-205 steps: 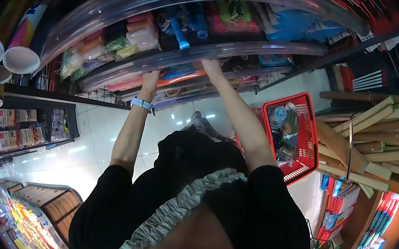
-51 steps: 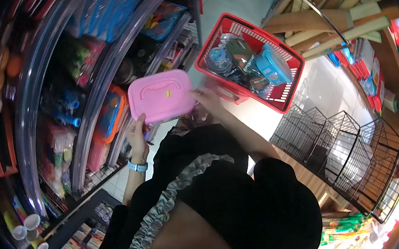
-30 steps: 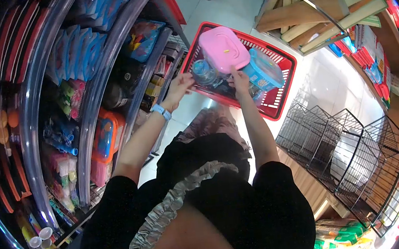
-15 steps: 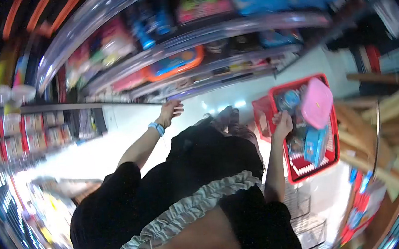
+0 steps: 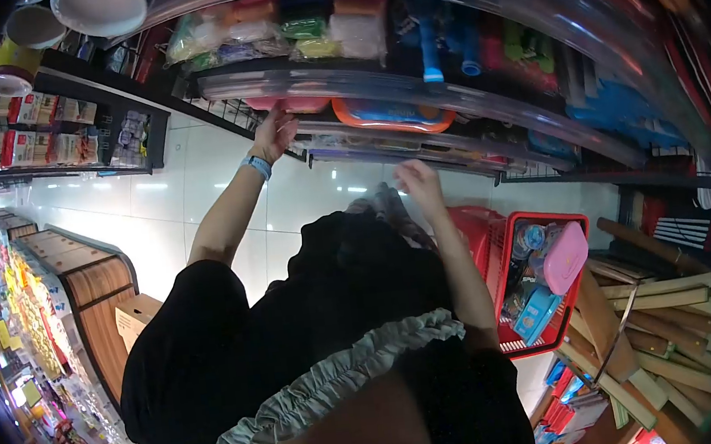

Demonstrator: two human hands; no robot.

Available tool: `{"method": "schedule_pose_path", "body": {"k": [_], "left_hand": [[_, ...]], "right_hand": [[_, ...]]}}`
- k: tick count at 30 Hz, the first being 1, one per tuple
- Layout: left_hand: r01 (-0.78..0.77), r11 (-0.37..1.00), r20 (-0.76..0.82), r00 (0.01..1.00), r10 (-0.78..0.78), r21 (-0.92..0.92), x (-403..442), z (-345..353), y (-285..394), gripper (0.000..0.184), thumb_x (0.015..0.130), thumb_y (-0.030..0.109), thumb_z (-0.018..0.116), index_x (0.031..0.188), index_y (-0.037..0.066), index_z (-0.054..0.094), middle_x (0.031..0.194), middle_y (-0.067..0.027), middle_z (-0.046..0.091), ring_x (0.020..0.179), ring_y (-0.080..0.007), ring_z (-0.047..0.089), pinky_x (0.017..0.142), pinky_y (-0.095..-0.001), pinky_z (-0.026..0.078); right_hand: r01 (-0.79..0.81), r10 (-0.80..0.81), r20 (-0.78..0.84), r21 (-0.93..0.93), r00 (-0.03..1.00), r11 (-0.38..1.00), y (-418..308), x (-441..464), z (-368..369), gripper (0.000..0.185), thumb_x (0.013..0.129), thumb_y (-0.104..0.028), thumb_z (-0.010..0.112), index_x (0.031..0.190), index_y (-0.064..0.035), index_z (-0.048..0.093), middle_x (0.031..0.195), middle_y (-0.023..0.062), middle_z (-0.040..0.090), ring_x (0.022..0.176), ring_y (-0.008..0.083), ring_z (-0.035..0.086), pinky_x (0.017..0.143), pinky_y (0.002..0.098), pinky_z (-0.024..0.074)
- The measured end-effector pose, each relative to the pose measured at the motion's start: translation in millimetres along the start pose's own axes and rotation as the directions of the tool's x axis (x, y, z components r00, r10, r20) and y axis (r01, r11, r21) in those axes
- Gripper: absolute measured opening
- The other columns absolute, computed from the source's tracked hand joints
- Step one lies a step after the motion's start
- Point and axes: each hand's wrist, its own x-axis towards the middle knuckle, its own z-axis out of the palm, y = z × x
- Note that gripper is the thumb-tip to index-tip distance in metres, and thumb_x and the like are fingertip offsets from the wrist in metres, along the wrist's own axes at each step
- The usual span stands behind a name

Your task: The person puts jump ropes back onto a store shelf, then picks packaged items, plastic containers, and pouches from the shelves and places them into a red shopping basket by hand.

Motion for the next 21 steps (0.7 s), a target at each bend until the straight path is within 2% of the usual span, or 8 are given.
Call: {"method": "schedule_pose_path", "body": {"k": [3,6,9,13,15,18,21], "left_hand": [[0.046,0.997,-0.007,0.999,-0.046,0.059,14,0,13,0.031,0.085,0.036,0.058,0.098,0.008,0.056,0.090,-0.0060,0.062,0.078,-0.0150,0.061,0.060,-0.0267,0.050],[0.058,0.995,-0.047,0.997,-0.054,0.087,18,-1,21,0.026,0.086,0.034,0.057,0.095,0.010,0.059,0.085,-0.0049,0.064,0.075,-0.0134,0.062,0.059,-0.0243,0.049],[-0.012,0.994,-0.063,0.998,0.019,0.111,13,2,19,0.024,0.085,0.032,0.058,0.094,0.009,0.059,0.083,-0.0056,0.064,0.071,-0.0131,0.062,0.059,-0.0230,0.049],[-0.160,0.980,-0.112,0.979,0.173,0.121,-20,1,20,0.023,0.081,0.028,0.063,0.089,0.008,0.060,0.080,-0.0046,0.063,0.067,-0.0117,0.059,0.059,-0.0229,0.047],[-0.217,0.969,-0.126,0.965,0.231,0.117,-47,3,17,0.022,0.079,0.027,0.065,0.087,0.007,0.060,0.076,-0.0031,0.061,0.065,-0.0108,0.057,0.059,-0.0231,0.046],[-0.207,0.972,-0.172,0.959,0.225,0.114,-69,-6,5,0.022,0.077,0.027,0.067,0.085,0.008,0.061,0.072,-0.0003,0.058,0.063,-0.0094,0.054,0.060,-0.0227,0.044],[-0.279,0.956,-0.145,0.946,0.290,0.093,-98,-3,5,0.018,0.078,0.025,0.066,0.083,0.008,0.062,0.071,0.0005,0.057,0.064,-0.0084,0.053,0.061,-0.0221,0.043]], "right_hand": [[-0.013,0.024,0.154,-0.069,0.988,0.998,-25,20,36,0.020,0.086,-0.017,0.057,0.098,-0.0013,0.058,0.083,0.0045,0.062,0.066,0.0090,0.056,0.057,0.0208,0.0439],[0.011,-0.002,0.212,-0.040,0.977,0.999,-33,32,64,0.022,0.085,-0.017,0.058,0.100,-0.0014,0.058,0.083,0.0049,0.061,0.067,0.0094,0.056,0.056,0.0208,0.0440],[-0.009,0.031,0.250,-0.086,0.968,0.996,-34,39,72,0.024,0.086,-0.022,0.057,0.102,-0.0042,0.057,0.085,0.0022,0.060,0.068,0.0068,0.054,0.058,0.0197,0.0422],[-0.054,0.089,0.264,-0.139,0.960,0.989,-34,51,84,0.028,0.086,-0.025,0.057,0.104,-0.0040,0.056,0.086,0.0030,0.060,0.069,0.0080,0.055,0.059,0.0204,0.0427],[-0.082,0.114,0.274,-0.129,0.955,0.988,-36,53,88,0.032,0.086,-0.028,0.057,0.107,-0.0036,0.055,0.089,0.0043,0.060,0.073,0.0094,0.056,0.061,0.0215,0.0436],[-0.147,0.160,0.269,-0.066,0.950,0.987,-52,54,100,0.041,0.086,-0.035,0.056,0.112,-0.0029,0.052,0.096,0.0068,0.059,0.079,0.0125,0.058,0.064,0.0234,0.0451],[-0.210,0.198,0.266,0.015,0.943,0.978,-55,61,109,0.048,0.085,-0.041,0.056,0.114,-0.0026,0.050,0.100,0.0084,0.058,0.084,0.0147,0.058,0.066,0.0251,0.0462]]}}
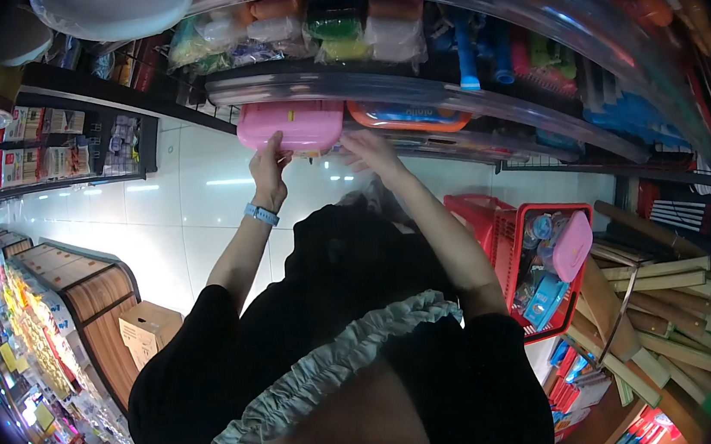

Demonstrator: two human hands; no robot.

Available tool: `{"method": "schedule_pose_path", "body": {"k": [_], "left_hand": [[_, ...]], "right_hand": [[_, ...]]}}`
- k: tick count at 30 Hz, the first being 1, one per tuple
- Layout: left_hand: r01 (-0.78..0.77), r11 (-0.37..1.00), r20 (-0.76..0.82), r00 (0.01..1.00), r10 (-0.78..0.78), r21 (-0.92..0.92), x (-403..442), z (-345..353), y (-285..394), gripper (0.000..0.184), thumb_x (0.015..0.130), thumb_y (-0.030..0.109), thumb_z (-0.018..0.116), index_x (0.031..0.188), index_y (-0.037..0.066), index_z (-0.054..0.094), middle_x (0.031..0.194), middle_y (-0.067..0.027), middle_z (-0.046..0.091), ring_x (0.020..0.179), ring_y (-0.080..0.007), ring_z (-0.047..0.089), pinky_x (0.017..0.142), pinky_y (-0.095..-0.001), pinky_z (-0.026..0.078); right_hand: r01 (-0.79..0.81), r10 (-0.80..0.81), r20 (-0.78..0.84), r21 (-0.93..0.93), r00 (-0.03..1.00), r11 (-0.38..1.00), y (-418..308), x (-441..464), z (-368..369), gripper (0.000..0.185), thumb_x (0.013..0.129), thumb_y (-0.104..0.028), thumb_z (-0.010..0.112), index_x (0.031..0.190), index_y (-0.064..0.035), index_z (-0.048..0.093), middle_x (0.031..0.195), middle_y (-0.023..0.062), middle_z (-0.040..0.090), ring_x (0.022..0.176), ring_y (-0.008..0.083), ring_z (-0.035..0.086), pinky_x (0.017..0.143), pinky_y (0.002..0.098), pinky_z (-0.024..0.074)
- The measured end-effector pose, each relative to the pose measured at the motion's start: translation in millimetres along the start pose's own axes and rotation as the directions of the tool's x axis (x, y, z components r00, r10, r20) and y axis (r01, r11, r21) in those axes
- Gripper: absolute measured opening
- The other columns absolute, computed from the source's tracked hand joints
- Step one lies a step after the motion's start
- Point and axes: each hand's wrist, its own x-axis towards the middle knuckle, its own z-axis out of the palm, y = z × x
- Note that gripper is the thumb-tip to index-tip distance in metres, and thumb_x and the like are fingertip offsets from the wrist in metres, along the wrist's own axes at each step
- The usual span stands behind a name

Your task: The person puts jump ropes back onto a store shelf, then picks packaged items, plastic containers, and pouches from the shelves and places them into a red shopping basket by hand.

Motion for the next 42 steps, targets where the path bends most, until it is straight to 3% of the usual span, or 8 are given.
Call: {"method": "schedule_pose_path", "body": {"k": [9,15,19,25,32,37,42], "left_hand": [[-0.026,0.991,0.032,0.999,0.022,0.129,-41,-29,0,0.015,0.080,0.022,0.066,0.082,0.007,0.065,0.070,0.0006,0.059,0.062,-0.0072,0.052,0.058,-0.0207,0.042],[0.013,0.991,0.090,0.996,-0.025,0.135,-73,-23,-8,0.016,0.080,0.022,0.066,0.079,0.005,0.064,0.067,-0.0005,0.059,0.059,-0.0080,0.052,0.057,-0.0206,0.042],[0.026,0.973,0.133,0.989,-0.057,0.227,-101,-1,-19,0.017,0.081,0.021,0.065,0.078,0.005,0.063,0.067,-0.0019,0.059,0.060,-0.0092,0.054,0.057,-0.0214,0.043],[-0.009,0.940,0.286,0.953,-0.095,0.342,-142,58,-44,0.019,0.080,0.022,0.066,0.077,0.004,0.063,0.067,-0.0037,0.060,0.060,-0.0110,0.057,0.058,-0.0229,0.045],[-0.114,0.870,0.566,0.798,-0.207,0.480,-185,158,-91,0.022,0.080,0.024,0.068,0.076,0.003,0.064,0.069,-0.0054,0.062,0.062,-0.0106,0.058,0.059,-0.0219,0.045],[-0.168,0.812,0.696,0.627,-0.350,0.559,-222,231,-137,0.019,0.081,0.023,0.066,0.074,0.005,0.063,0.071,-0.0029,0.062,0.063,-0.0085,0.057,0.060,-0.0213,0.045],[-0.285,0.760,0.790,0.416,-0.451,0.584,-264,298,-173,0.023,0.079,0.026,0.068,0.077,0.003,0.064,0.070,-0.0036,0.063,0.063,-0.0085,0.057,0.059,-0.0213,0.043]], "right_hand": [[-0.065,0.055,0.096,0.105,0.994,0.992,14,-3,4,0.048,0.082,-0.046,0.058,0.104,-0.0026,0.054,0.088,0.0075,0.060,0.076,0.0152,0.061,0.067,0.0263,0.0479],[-0.100,0.089,0.096,0.114,0.991,0.988,25,-30,-13,0.042,0.082,-0.039,0.060,0.103,-0.0025,0.056,0.086,0.0067,0.061,0.074,0.0142,0.061,0.064,0.0261,0.0487],[-0.037,0.015,0.118,0.187,0.993,0.982,33,-66,-37,0.037,0.083,-0.031,0.060,0.107,-0.0031,0.057,0.089,0.0056,0.062,0.076,0.0125,0.061,0.064,0.0252,0.0487],[0.095,-0.090,-0.028,0.278,0.996,0.956,51,-141,-96,0.034,0.082,-0.030,0.061,0.103,-0.0035,0.055,0.084,0.0046,0.060,0.074,0.0123,0.060,0.066,0.0249,0.0487],[0.326,-0.185,-0.396,0.325,0.899,0.888,112,-229,-174,0.040,0.081,-0.032,0.061,0.109,-0.0040,0.055,0.090,0.0048,0.061,0.074,0.0114,0.059,0.063,0.0220,0.0465],[0.525,-0.244,-0.616,0.326,0.749,0.786,140,-310,-214,0.041,0.081,-0.030,0.060,0.112,-0.0040,0.054,0.092,0.0030,0.060,0.078,0.0110,0.057,0.062,0.0220,0.0454],[0.684,-0.251,-0.797,0.257,0.550,0.683,172,-367,-242,0.032,0.085,-0.021,0.057,0.109,-0.0002,0.053,0.094,0.0044,0.060,0.080,0.0086,0.057,0.068,0.0214,0.0464]]}}
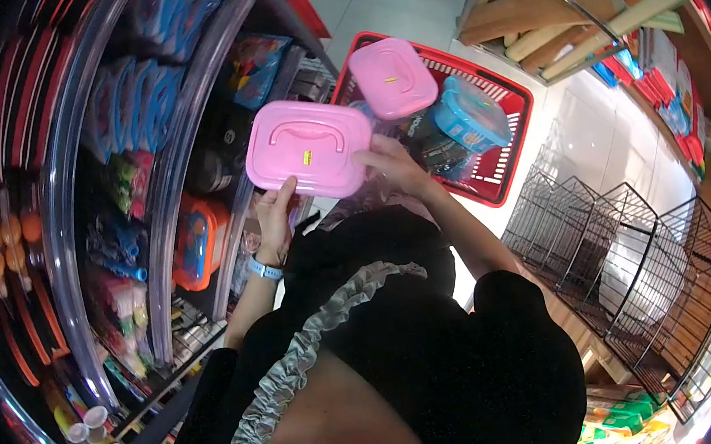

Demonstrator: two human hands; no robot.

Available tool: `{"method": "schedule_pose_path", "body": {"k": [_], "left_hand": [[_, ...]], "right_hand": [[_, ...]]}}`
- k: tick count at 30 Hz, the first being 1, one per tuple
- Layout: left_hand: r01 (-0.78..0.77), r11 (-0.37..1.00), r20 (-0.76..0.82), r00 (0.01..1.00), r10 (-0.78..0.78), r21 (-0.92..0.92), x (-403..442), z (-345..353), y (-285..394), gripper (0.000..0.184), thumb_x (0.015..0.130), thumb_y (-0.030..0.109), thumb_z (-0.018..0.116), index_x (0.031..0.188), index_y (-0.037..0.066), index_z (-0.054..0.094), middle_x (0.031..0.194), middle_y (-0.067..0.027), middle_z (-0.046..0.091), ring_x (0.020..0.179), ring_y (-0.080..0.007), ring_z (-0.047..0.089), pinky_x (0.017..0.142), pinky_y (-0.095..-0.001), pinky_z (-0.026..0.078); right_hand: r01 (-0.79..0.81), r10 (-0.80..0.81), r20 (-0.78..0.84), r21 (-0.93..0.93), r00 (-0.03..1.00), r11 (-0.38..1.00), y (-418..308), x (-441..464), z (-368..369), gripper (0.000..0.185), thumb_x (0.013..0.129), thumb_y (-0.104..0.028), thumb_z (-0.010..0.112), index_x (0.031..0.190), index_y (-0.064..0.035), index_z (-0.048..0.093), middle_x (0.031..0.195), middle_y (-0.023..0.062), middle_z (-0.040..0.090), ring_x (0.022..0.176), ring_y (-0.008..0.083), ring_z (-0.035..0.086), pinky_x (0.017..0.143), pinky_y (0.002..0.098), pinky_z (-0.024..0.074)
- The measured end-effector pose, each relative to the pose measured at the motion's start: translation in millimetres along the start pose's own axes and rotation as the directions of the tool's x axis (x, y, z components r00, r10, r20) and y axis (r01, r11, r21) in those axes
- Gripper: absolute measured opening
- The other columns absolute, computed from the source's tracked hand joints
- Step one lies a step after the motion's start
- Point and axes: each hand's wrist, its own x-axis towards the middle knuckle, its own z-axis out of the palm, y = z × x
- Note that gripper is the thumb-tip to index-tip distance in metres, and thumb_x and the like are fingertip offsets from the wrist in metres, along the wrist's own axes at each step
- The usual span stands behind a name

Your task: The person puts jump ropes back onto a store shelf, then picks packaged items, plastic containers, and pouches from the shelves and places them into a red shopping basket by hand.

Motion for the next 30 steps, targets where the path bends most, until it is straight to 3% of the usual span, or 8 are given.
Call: {"method": "schedule_pose_path", "body": {"k": [4,8,16,19,20,23,24,30], "left_hand": [[0.087,0.991,0.176,0.979,-0.104,0.102,38,50,24,0.027,0.080,0.032,0.066,0.080,0.005,0.061,0.072,-0.0017,0.061,0.067,-0.0088,0.057,0.062,-0.0221,0.042],[0.047,0.993,0.297,0.952,-0.079,0.112,67,102,40,0.024,0.083,0.030,0.063,0.076,0.007,0.060,0.071,-0.0014,0.061,0.064,-0.0080,0.056,0.061,-0.0215,0.042],[0.402,0.897,0.335,0.832,-0.441,0.182,110,137,23,0.023,0.080,0.029,0.066,0.087,0.009,0.056,0.083,-0.0040,0.061,0.073,-0.0133,0.060,0.061,-0.0246,0.048],[0.306,0.914,0.233,0.900,-0.369,0.266,116,129,22,0.028,0.079,0.028,0.067,0.093,0.008,0.053,0.086,-0.0039,0.060,0.072,-0.0142,0.060,0.061,-0.0254,0.048],[0.276,0.923,0.209,0.919,-0.335,0.267,129,121,15,0.043,0.075,0.026,0.071,0.104,0.003,0.048,0.092,-0.0076,0.057,0.070,-0.0141,0.060,0.059,-0.0253,0.050],[0.070,0.948,0.173,0.976,-0.130,0.311,138,123,27,0.055,0.073,0.026,0.074,0.112,0.000,0.045,0.097,-0.0094,0.056,0.072,-0.0136,0.060,0.060,-0.0264,0.051],[0.023,0.951,0.210,0.973,-0.092,0.309,143,124,28,0.064,0.072,0.026,0.074,0.120,-0.001,0.040,0.101,-0.0103,0.055,0.074,-0.0141,0.060,0.062,-0.0274,0.051],[-0.170,0.859,0.392,0.919,-0.039,0.484,144,137,23,0.065,0.071,0.023,0.075,0.118,-0.004,0.038,0.104,-0.0118,0.055,0.086,-0.0157,0.057,0.074,-0.0274,0.049]], "right_hand": [[0.023,-0.055,-0.237,-0.136,0.970,0.990,-26,-8,-36,0.030,0.083,-0.021,0.060,0.105,-0.0006,0.055,0.089,0.0029,0.060,0.078,0.0086,0.056,0.064,0.0217,0.0444],[0.120,-0.165,-0.373,-0.140,0.913,0.983,-29,-8,-72,0.025,0.083,-0.022,0.060,0.099,-0.0031,0.057,0.082,0.0006,0.059,0.070,0.0075,0.054,0.063,0.0208,0.0432],[0.111,-0.104,-0.566,-0.022,0.818,0.994,-23,-6,-104,0.027,0.077,-0.025,0.068,0.087,-0.0019,0.057,0.073,0.0024,0.059,0.060,0.0073,0.053,0.054,0.0194,0.0420],[0.077,-0.101,-0.548,-0.067,0.831,0.995,-25,-5,-106,0.028,0.076,-0.026,0.069,0.085,-0.0020,0.056,0.071,0.0024,0.058,0.059,0.0073,0.052,0.054,0.0191,0.0420],[0.076,-0.098,-0.542,-0.063,0.835,0.995,-21,-3,-109,0.029,0.076,-0.026,0.070,0.084,-0.0020,0.056,0.071,0.0025,0.058,0.059,0.0074,0.053,0.053,0.0191,0.0420],[0.057,-0.087,-0.539,-0.073,0.838,0.996,-22,-1,-116,0.029,0.075,-0.026,0.071,0.083,-0.0024,0.056,0.070,0.0025,0.058,0.057,0.0078,0.053,0.052,0.0197,0.0421],[0.049,-0.085,-0.539,-0.081,0.838,0.996,-24,-1,-120,0.029,0.075,-0.026,0.071,0.083,-0.0025,0.056,0.070,0.0025,0.058,0.057,0.0080,0.053,0.052,0.0200,0.0421],[0.145,-0.131,-0.684,-0.037,0.718,0.989,-20,2,-145,0.032,0.075,-0.025,0.070,0.093,-0.0016,0.057,0.073,0.0043,0.061,0.060,0.0090,0.055,0.051,0.0208,0.0424]]}}
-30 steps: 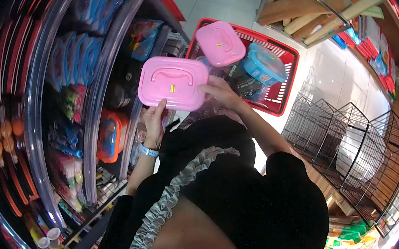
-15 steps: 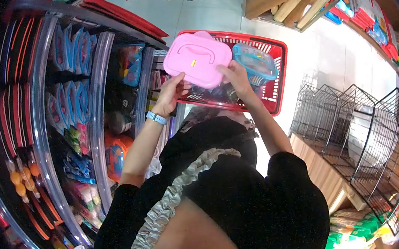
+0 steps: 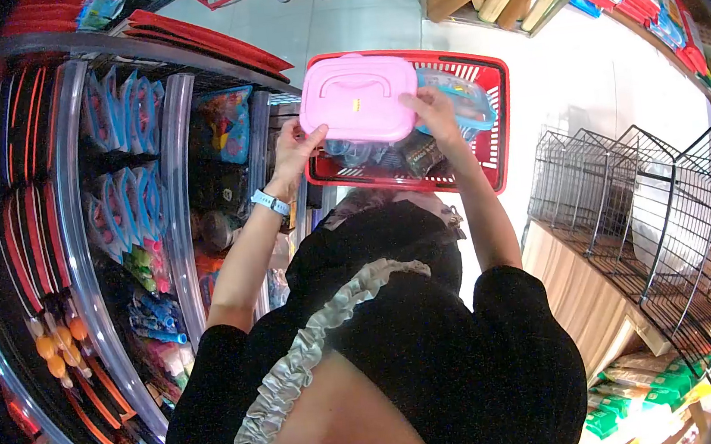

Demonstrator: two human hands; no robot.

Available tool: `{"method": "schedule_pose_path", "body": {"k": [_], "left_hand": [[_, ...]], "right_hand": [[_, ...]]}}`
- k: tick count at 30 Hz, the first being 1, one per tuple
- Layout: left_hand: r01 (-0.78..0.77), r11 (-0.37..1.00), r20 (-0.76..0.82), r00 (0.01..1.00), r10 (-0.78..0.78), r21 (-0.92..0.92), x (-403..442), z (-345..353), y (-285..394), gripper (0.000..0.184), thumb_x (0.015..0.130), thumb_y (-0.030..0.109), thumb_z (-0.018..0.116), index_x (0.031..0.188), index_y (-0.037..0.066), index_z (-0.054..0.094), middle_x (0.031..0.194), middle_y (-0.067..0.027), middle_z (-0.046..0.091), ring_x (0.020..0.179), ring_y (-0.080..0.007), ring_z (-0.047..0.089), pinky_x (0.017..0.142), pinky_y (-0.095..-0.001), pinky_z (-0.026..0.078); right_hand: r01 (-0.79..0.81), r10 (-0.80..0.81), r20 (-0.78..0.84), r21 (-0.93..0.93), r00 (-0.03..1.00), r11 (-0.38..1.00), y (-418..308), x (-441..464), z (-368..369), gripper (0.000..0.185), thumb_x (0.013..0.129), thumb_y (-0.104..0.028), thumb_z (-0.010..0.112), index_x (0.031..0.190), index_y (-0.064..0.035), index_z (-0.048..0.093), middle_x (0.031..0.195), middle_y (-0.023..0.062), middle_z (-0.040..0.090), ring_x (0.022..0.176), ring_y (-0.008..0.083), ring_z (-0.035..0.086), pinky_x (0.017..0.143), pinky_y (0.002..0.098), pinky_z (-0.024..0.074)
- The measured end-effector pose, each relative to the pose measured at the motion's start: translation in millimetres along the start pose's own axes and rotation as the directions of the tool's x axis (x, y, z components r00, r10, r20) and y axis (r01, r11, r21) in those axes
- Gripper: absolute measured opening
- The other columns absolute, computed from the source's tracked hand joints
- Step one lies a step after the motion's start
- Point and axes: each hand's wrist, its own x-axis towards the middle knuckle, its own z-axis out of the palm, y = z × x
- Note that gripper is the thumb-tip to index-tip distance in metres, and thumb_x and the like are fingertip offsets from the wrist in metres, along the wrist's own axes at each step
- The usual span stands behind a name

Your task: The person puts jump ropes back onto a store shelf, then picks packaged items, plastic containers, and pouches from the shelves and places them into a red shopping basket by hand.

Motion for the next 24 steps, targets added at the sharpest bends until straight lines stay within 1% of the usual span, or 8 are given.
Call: {"method": "schedule_pose_path", "body": {"k": [3,6,9,12,15,18,21,24], "left_hand": [[-0.008,0.993,0.011,1.000,0.010,-0.114,-9,16,10,0.061,0.071,0.020,0.076,0.114,-0.005,0.041,0.104,-0.0123,0.055,0.093,-0.0164,0.054,0.079,-0.0280,0.047],[-0.021,0.990,0.007,1.000,0.023,-0.137,-3,21,1,0.060,0.071,0.019,0.076,0.114,-0.005,0.040,0.106,-0.0135,0.053,0.098,-0.0175,0.053,0.083,-0.0288,0.046],[-0.004,0.990,0.022,1.000,0.007,-0.139,-1,19,-1,0.062,0.072,0.020,0.075,0.117,-0.005,0.039,0.108,-0.0141,0.052,0.100,-0.0180,0.052,0.085,-0.0289,0.045],[-0.030,0.992,0.021,0.999,0.033,-0.119,3,19,-9,0.065,0.072,0.021,0.075,0.120,-0.005,0.038,0.111,-0.0146,0.051,0.102,-0.0189,0.051,0.087,-0.0299,0.044],[-0.070,0.994,0.016,0.997,0.072,-0.081,6,22,-18,0.068,0.072,0.023,0.075,0.122,-0.004,0.038,0.113,-0.0149,0.051,0.104,-0.0198,0.050,0.089,-0.0308,0.043],[-0.066,0.997,0.014,0.998,0.067,-0.049,4,26,-18,0.069,0.072,0.025,0.075,0.122,-0.004,0.038,0.114,-0.0153,0.052,0.104,-0.0204,0.051,0.089,-0.0311,0.043],[-0.034,0.998,0.018,0.999,0.035,-0.047,-4,31,-9,0.069,0.072,0.027,0.075,0.122,-0.004,0.038,0.113,-0.0153,0.053,0.102,-0.0205,0.053,0.088,-0.0308,0.044],[-0.013,0.998,0.029,0.999,0.014,-0.061,-8,34,-5,0.068,0.073,0.028,0.074,0.121,-0.004,0.039,0.112,-0.0151,0.054,0.099,-0.0200,0.055,0.086,-0.0302,0.045]], "right_hand": [[0.054,-0.056,-0.081,-0.022,0.995,0.998,-9,-3,-7,0.040,0.077,-0.023,0.068,0.108,-0.0017,0.053,0.077,0.0052,0.062,0.062,0.0095,0.056,0.052,0.0215,0.0433],[0.105,-0.104,-0.020,0.017,0.994,0.994,-4,2,-11,0.046,0.080,-0.021,0.064,0.119,-0.0025,0.047,0.080,0.0050,0.062,0.064,0.0095,0.057,0.054,0.0220,0.0443],[0.038,-0.038,-0.022,0.023,0.999,0.999,-4,2,-9,0.046,0.082,-0.019,0.062,0.122,-0.0025,0.046,0.084,0.0051,0.063,0.067,0.0094,0.057,0.055,0.0222,0.0449],[0.007,-0.007,0.015,0.009,1.000,1.000,-6,1,-11,0.045,0.083,-0.018,0.061,0.122,-0.0025,0.046,0.090,0.0068,0.063,0.075,0.0101,0.058,0.062,0.0222,0.0458],[0.056,-0.055,-0.014,0.048,0.998,0.997,-3,2,-10,0.045,0.083,-0.017,0.061,0.123,-0.0027,0.046,0.096,0.0077,0.062,0.084,0.0114,0.057,0.072,0.0237,0.0453],[0.040,-0.041,0.008,0.104,0.999,0.994,4,8,-16,0.044,0.083,-0.017,0.060,0.122,-0.0028,0.046,0.098,0.0077,0.061,0.091,0.0122,0.056,0.080,0.0252,0.0433],[0.048,-0.053,0.043,0.112,0.998,0.993,9,11,-23,0.043,0.084,-0.017,0.059,0.123,-0.0032,0.047,0.099,0.0072,0.060,0.092,0.0123,0.055,0.080,0.0257,0.0434],[0.080,-0.086,0.036,0.132,0.996,0.988,10,10,-23,0.042,0.084,-0.018,0.058,0.122,-0.0032,0.047,0.099,0.0069,0.060,0.091,0.0119,0.055,0.079,0.0251,0.0433]]}}
